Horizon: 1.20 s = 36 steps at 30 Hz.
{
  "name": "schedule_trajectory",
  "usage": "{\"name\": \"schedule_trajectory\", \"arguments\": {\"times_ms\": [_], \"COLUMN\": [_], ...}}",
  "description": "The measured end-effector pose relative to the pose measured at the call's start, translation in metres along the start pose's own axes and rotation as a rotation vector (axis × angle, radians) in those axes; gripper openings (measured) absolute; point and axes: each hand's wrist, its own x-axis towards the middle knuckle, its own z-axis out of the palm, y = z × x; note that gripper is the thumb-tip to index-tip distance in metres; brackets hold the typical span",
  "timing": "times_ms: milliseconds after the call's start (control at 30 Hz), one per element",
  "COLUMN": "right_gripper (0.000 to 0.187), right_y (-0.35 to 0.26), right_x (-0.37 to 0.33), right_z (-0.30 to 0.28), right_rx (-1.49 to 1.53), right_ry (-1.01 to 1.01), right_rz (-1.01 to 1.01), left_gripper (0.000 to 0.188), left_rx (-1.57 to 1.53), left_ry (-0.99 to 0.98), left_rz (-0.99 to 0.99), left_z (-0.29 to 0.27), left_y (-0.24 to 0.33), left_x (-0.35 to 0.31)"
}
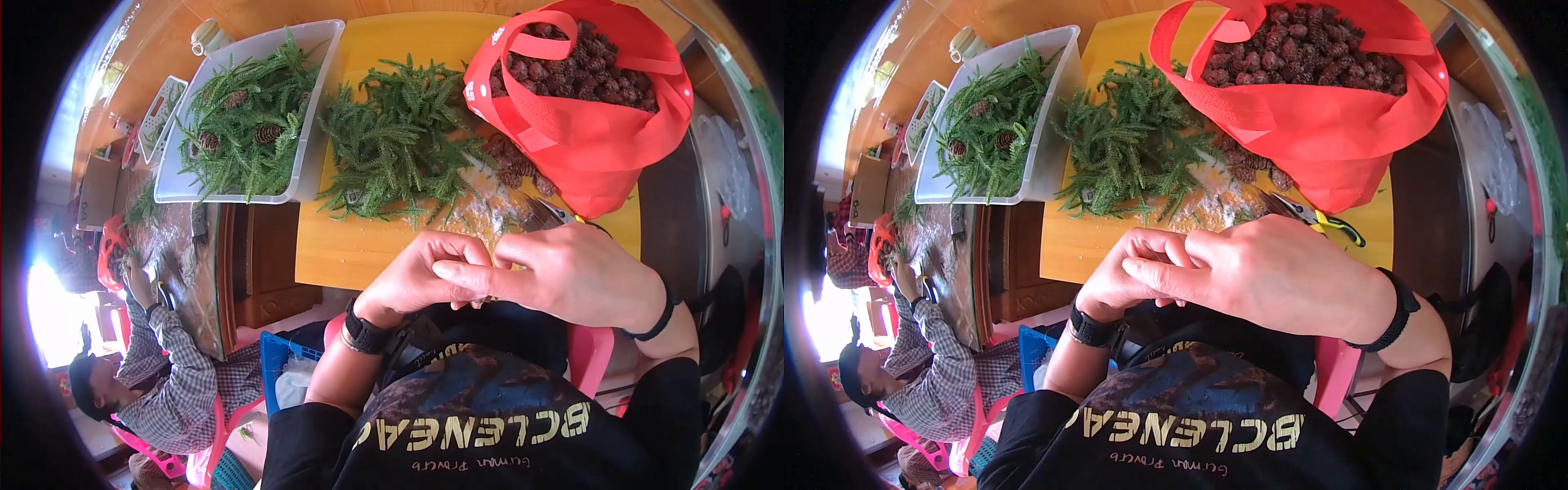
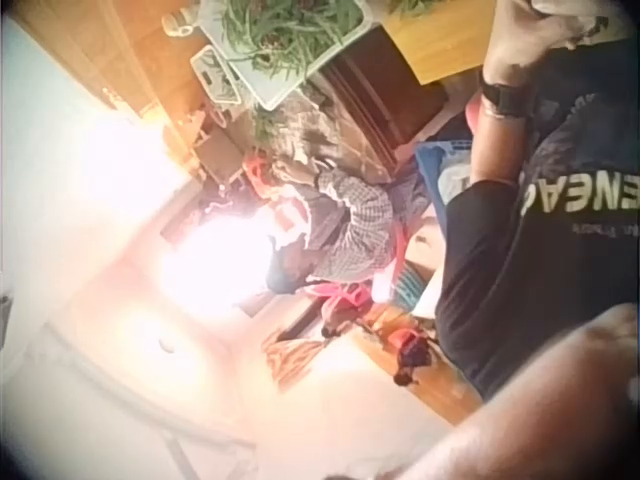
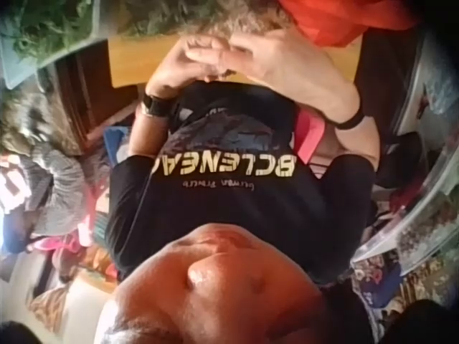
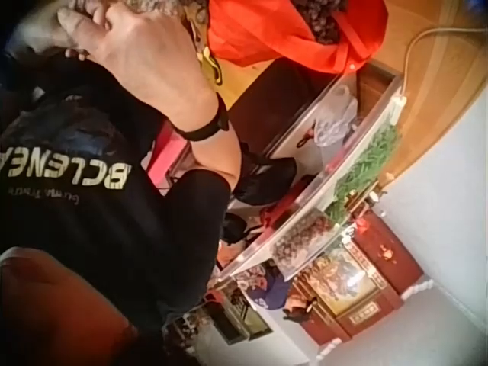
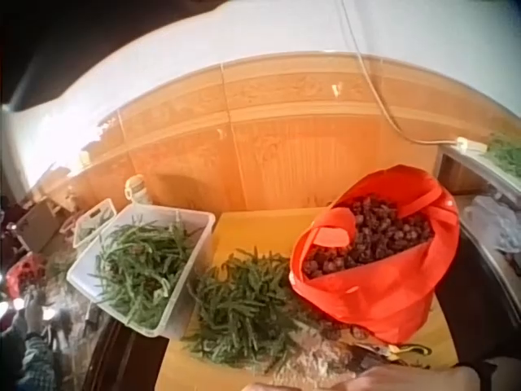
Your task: Trimming small evergreen branches using hand pruners and placing the cuttings into a container.
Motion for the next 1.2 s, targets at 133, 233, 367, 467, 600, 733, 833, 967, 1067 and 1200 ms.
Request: {"name": "schedule_trajectory", "arguments": {"times_ms": [133, 233, 367, 467, 600, 733, 833, 967, 1067, 1200], "right_gripper": [0.034, 0.028, 0.024, 0.020, 0.020, 0.019, 0.021, 0.029, 0.039, 0.052], "right_y": [0.002, 0.001, -0.003, -0.003, -0.004, -0.003, 0.000, 0.006, 0.008, 0.015], "right_x": [0.003, -0.003, -0.003, -0.003, -0.003, -0.005, -0.006, -0.009, -0.013, -0.019], "right_z": [0.001, 0.007, 0.004, 0.005, 0.003, -0.001, -0.001, -0.002, -0.005, -0.006], "right_rx": [-0.026, -0.093, -0.224, -0.204, -0.200, -0.201, -0.188, -0.150, -0.020, 0.361], "right_ry": [-0.054, -0.021, -0.001, 0.040, 0.088, 0.096, 0.151, 0.192, 0.246, 0.388], "right_rz": [-0.013, 0.037, 0.087, 0.110, 0.111, 0.138, 0.162, 0.193, 0.316, 0.484], "left_gripper": [0.012, 0.014, 0.008, 0.012, 0.015, 0.017, 0.018, 0.018, 0.017, 0.017], "left_rx": [-0.025, -0.045, -0.092, -0.111, -0.160, 0.086, 0.102, 0.125, 0.081, -0.014], "left_ry": [-0.033, 0.056, 0.072, 0.136, 0.093, 0.234, 0.282, 0.304, 0.299, 0.315], "left_rz": [-0.066, -0.074, 0.013, 0.080, 0.209, 0.188, 0.215, 0.244, 0.321, 0.311], "left_z": [-0.001, 0.006, 0.004, 0.008, 0.011, 0.020, 0.021, 0.019, 0.016, 0.014], "left_y": [-0.002, -0.006, -0.012, -0.014, -0.014, -0.006, -0.006, -0.007, -0.012, -0.012], "left_x": [-0.002, 0.001, 0.000, 0.001, 0.001, 0.001, 0.000, 0.003, 0.007, 0.007]}}
